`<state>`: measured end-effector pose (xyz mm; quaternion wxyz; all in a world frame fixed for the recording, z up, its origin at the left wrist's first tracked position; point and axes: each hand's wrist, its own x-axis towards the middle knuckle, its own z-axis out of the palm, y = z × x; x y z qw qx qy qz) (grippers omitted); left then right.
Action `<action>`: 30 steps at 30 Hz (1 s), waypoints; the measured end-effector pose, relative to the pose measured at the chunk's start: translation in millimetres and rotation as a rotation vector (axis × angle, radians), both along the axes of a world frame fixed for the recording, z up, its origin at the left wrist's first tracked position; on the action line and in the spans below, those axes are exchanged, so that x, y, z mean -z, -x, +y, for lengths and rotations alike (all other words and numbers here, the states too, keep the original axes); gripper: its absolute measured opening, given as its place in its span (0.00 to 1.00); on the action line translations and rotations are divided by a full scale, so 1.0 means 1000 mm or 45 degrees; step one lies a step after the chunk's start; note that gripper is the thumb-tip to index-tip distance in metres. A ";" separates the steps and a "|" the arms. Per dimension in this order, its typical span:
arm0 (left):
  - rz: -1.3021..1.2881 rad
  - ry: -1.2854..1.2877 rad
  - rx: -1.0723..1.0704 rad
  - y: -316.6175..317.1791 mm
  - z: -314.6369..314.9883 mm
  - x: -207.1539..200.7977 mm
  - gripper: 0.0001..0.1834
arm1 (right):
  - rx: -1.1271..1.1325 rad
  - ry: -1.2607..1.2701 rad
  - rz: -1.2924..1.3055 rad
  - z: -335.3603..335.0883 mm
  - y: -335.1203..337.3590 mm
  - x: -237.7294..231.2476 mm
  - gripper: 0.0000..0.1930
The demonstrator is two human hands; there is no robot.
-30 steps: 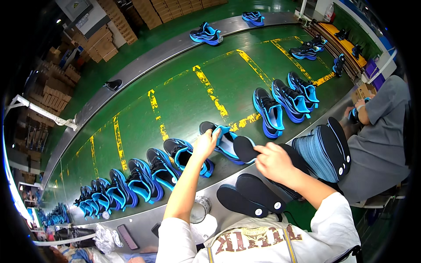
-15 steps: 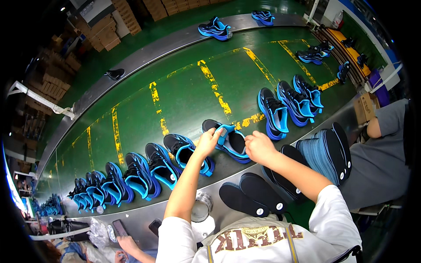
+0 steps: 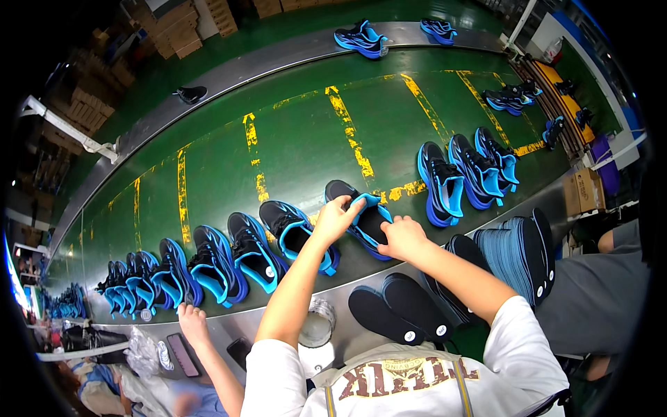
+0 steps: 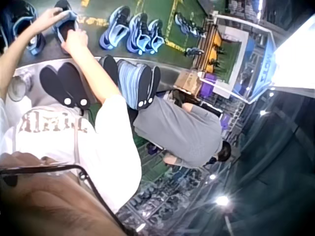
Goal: The person inserts black insoles into blue and black athletic shoes on a factory assembly line. They pick up each shoe, place an insole inside, and push it down to fit before moving to the next pair.
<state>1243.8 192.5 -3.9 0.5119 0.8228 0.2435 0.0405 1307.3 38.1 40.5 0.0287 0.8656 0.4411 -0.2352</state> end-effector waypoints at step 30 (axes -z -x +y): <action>-0.219 0.167 -0.288 -0.006 -0.003 0.025 0.24 | -1.043 0.455 -0.375 0.044 -0.018 0.077 0.12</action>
